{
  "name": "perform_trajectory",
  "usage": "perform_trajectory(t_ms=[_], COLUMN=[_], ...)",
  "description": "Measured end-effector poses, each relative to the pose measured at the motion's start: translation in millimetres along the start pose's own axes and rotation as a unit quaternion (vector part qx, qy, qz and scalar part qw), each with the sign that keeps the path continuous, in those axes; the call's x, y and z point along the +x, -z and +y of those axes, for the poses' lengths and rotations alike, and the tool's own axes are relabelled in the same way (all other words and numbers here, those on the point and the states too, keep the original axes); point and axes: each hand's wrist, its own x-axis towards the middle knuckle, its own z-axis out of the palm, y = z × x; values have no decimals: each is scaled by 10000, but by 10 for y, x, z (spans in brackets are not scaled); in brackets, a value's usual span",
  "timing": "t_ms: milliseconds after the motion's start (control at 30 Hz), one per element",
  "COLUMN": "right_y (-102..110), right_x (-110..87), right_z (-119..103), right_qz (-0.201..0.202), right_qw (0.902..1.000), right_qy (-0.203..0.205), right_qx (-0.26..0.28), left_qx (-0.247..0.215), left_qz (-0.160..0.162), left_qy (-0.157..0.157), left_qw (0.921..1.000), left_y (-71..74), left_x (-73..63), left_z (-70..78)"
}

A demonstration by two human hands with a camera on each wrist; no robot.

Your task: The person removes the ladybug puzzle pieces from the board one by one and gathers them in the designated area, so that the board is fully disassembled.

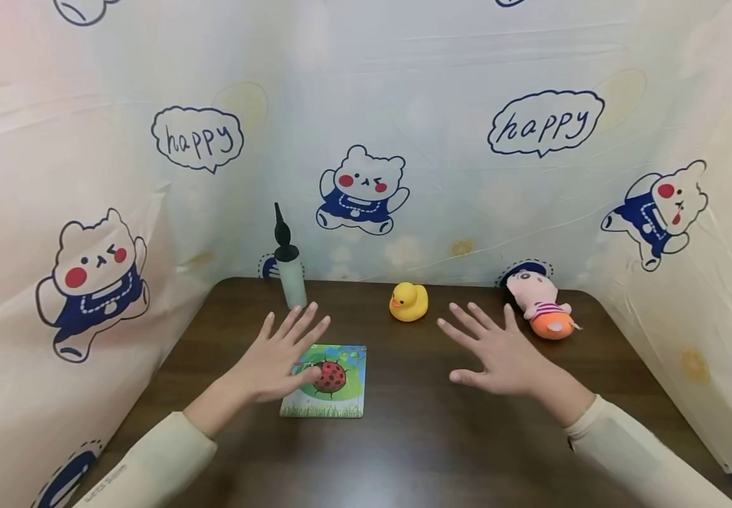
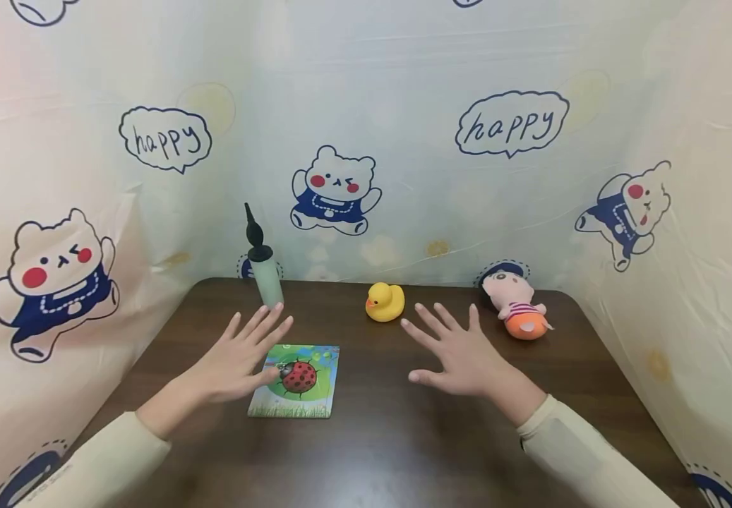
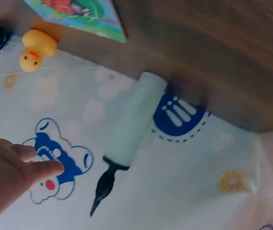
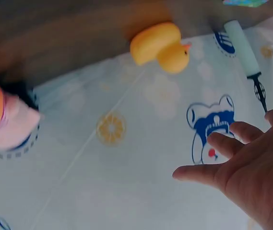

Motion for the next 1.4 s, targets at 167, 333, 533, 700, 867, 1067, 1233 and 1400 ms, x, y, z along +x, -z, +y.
perform_trajectory(t_ms=[167,333,533,700,867,1067,1233,1400], right_y=[-218,-345,-491,-627,-727,-784,-802,-835], right_x=[176,370,547,580,651,762,836,918], right_z=[-69,-165,-248,-312,-381,-599,-758,-882], right_qz=[-64,-314,-671,-952,-942,-1178,-1332,-1479], right_qw=[9999,9988,9966,9940,9944,9925,9898,9875], right_qy=[6,-124,-212,-239,-250,39,319,272], right_qx=[140,362,436,481,405,330,404,465], left_qx=[-340,-579,-673,-779,-725,-621,-647,-741], left_qz=[7,-45,-372,-733,-942,-1348,-1797,-2018], left_qy=[201,370,661,787,824,871,1014,1038], left_qw=[9992,9976,9949,9911,9895,9851,9763,9711], left_y=[-177,-368,-519,-607,-674,-709,-717,-753], left_x=[62,131,183,139,109,92,115,99], left_z=[-109,-190,-218,-205,-217,-211,-190,-166])
